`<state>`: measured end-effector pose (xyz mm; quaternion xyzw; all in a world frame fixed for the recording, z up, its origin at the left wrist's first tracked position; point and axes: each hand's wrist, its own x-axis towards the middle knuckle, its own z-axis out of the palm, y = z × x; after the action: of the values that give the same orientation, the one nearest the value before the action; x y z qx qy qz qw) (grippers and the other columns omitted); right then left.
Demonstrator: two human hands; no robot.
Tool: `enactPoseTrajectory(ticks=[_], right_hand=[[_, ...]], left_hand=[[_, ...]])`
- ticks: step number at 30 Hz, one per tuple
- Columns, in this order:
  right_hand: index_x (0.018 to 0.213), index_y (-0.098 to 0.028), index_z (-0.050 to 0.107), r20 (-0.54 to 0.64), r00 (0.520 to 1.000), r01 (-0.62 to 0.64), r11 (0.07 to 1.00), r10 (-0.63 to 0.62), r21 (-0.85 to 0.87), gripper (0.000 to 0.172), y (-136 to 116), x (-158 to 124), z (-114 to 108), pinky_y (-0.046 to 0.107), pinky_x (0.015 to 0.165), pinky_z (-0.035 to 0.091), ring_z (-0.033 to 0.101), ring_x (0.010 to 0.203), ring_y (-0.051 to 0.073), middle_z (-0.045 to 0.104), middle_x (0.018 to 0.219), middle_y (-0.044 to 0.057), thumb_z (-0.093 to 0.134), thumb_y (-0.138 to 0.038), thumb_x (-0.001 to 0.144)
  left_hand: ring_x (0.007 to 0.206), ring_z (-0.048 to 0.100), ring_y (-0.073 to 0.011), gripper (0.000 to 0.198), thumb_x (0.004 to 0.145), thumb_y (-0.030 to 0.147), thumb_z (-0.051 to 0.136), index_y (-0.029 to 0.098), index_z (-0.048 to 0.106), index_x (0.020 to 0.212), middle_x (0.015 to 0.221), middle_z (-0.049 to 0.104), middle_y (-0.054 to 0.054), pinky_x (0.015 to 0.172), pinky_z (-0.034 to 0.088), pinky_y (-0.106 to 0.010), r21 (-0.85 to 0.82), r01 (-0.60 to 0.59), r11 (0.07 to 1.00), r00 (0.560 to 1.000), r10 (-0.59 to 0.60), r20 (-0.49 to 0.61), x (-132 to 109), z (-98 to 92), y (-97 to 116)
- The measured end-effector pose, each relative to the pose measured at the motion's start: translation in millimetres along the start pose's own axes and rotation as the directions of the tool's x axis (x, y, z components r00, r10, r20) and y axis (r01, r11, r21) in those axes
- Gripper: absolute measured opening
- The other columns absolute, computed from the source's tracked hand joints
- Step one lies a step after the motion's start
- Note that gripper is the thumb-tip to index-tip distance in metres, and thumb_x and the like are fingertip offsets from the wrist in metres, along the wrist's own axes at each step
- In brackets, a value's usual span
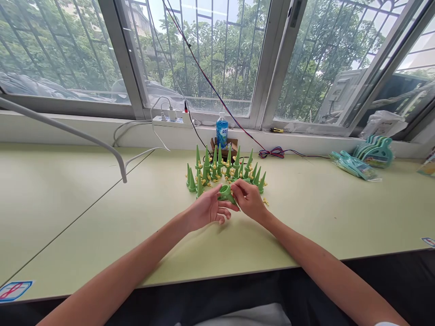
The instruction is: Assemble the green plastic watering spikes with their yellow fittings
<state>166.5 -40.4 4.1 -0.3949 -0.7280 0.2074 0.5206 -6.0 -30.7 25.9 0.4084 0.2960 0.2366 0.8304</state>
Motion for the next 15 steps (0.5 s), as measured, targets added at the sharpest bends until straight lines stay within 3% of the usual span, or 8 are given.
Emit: enactPoseTrajectory(ticks=[11, 15], right_hand=[[0.076, -0.02, 0.048, 0.004, 1.0, 0.026, 0.999, -0.026, 0.033, 0.027, 5.1, 0.8, 0.0, 0.022, 0.049, 0.032, 0.039, 0.049, 0.009, 0.044, 0.058, -0.004, 0.046, -0.037, 0.096], [0.074, -0.02, 0.047, 0.006, 1.0, 0.015, 1.0, -0.015, 0.027, 0.029, 6.6, 0.9, 0.1, 0.022, 0.048, 0.031, 0.037, 0.048, 0.009, 0.043, 0.056, -0.004, 0.045, -0.038, 0.096]], left_hand=[[0.062, 0.062, -0.0132, 0.028, 0.09, 0.044, 0.054, 0.018, 0.052, 0.102, 0.094, 0.063, -0.009, 0.049, 0.046, -0.022, -0.068, -0.072, 0.995, 0.997, 0.071, -0.005, -2.7, 0.5, 1.2], [0.063, 0.06, -0.0108, 0.032, 0.087, 0.045, 0.059, 0.02, 0.052, 0.106, 0.094, 0.058, -0.005, 0.049, 0.046, -0.021, 0.158, -0.231, 0.96, 0.968, 0.243, -0.06, -3.8, 1.8, -1.1]])
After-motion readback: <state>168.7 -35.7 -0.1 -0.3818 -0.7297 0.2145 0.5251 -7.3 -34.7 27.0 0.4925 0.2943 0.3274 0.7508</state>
